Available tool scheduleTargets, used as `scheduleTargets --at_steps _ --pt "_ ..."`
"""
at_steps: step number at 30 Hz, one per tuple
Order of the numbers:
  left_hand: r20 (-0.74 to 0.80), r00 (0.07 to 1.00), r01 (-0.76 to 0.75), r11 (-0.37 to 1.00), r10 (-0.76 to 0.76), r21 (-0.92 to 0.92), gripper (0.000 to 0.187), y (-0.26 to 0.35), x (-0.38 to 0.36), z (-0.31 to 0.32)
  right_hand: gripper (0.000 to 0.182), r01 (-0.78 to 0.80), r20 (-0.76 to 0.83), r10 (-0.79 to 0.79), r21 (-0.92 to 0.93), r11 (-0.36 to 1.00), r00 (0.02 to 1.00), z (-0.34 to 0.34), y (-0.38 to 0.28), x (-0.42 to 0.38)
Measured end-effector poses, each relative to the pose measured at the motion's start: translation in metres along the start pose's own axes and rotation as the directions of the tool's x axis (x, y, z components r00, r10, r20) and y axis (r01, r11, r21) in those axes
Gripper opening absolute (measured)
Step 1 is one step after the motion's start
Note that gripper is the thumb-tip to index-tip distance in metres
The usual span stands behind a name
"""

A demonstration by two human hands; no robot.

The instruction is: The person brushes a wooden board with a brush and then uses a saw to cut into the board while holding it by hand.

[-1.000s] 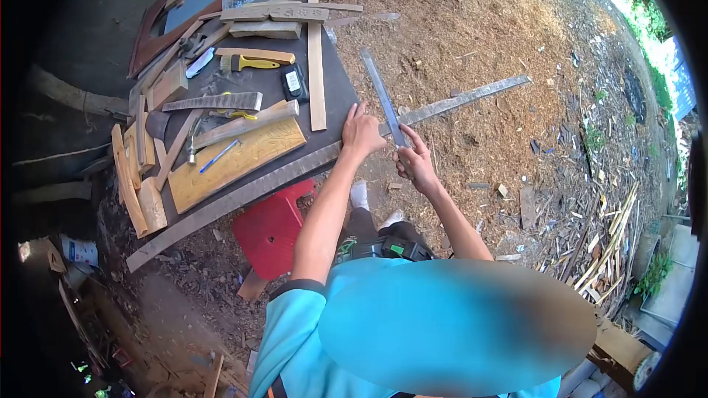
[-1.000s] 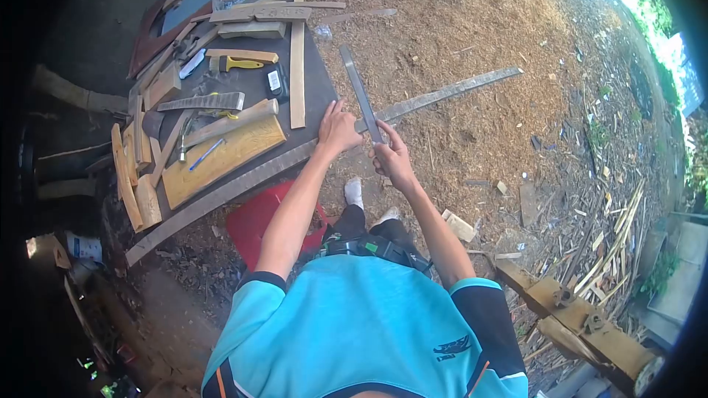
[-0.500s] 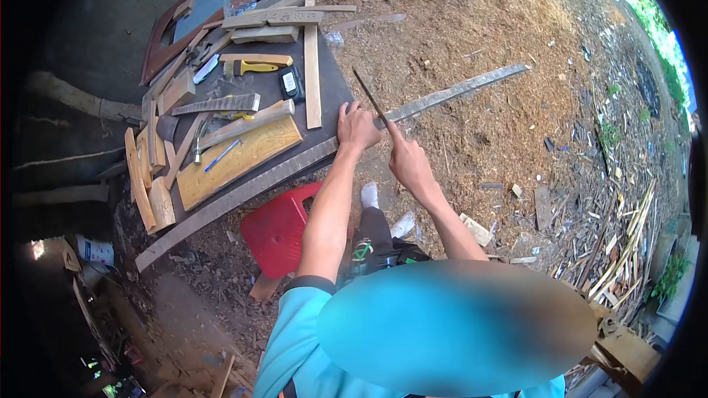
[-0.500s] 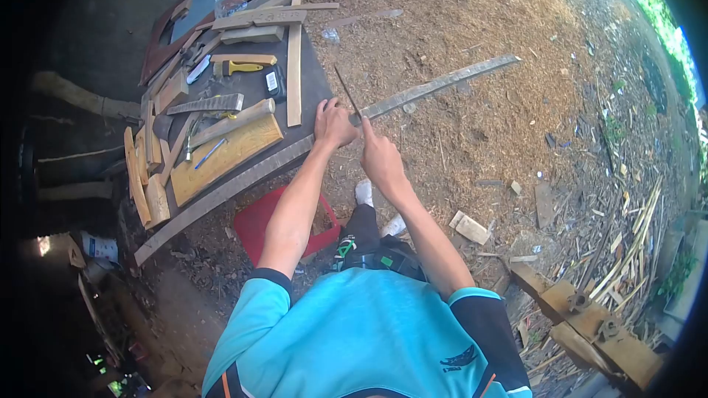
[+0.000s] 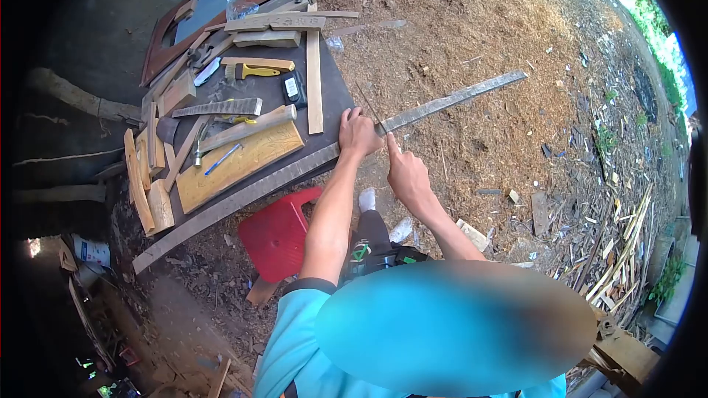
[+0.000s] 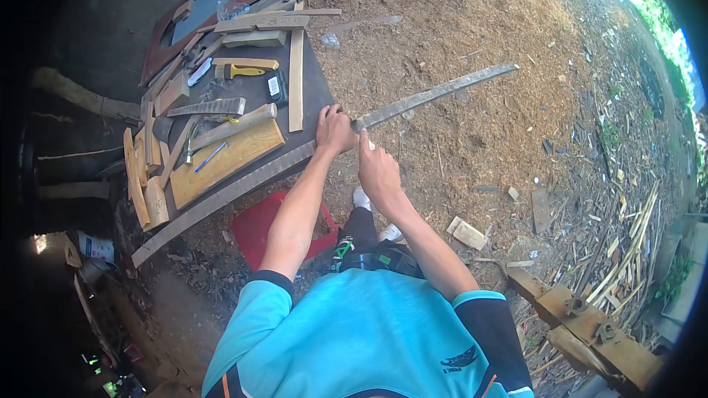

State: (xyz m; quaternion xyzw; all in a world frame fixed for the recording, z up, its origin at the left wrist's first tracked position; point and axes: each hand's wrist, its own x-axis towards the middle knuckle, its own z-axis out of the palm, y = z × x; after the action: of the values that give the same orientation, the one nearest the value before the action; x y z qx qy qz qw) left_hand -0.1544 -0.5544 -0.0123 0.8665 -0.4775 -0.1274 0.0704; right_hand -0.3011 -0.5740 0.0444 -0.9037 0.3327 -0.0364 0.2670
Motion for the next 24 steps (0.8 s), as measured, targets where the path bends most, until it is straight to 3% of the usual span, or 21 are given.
scheduleTargets --at_steps 11,14,24 --pt "-0.016 1.0 -0.006 1.0 0.006 -0.025 0.03 -0.003 0.002 0.003 0.05 0.083 -0.09 -0.07 0.147 0.986 0.993 0.019 0.017 0.034" --pt "-0.019 1.0 -0.014 1.0 0.013 -0.027 0.031 -0.003 0.002 0.006 0.051 0.033 -0.041 -0.025 0.223 0.974 0.999 0.02 0.02 0.039" --pt "0.007 1.0 -0.007 0.999 0.008 -0.04 0.029 -0.001 0.001 -0.001 0.051 0.064 -0.09 -0.038 0.299 0.952 0.995 0.026 0.02 0.043"
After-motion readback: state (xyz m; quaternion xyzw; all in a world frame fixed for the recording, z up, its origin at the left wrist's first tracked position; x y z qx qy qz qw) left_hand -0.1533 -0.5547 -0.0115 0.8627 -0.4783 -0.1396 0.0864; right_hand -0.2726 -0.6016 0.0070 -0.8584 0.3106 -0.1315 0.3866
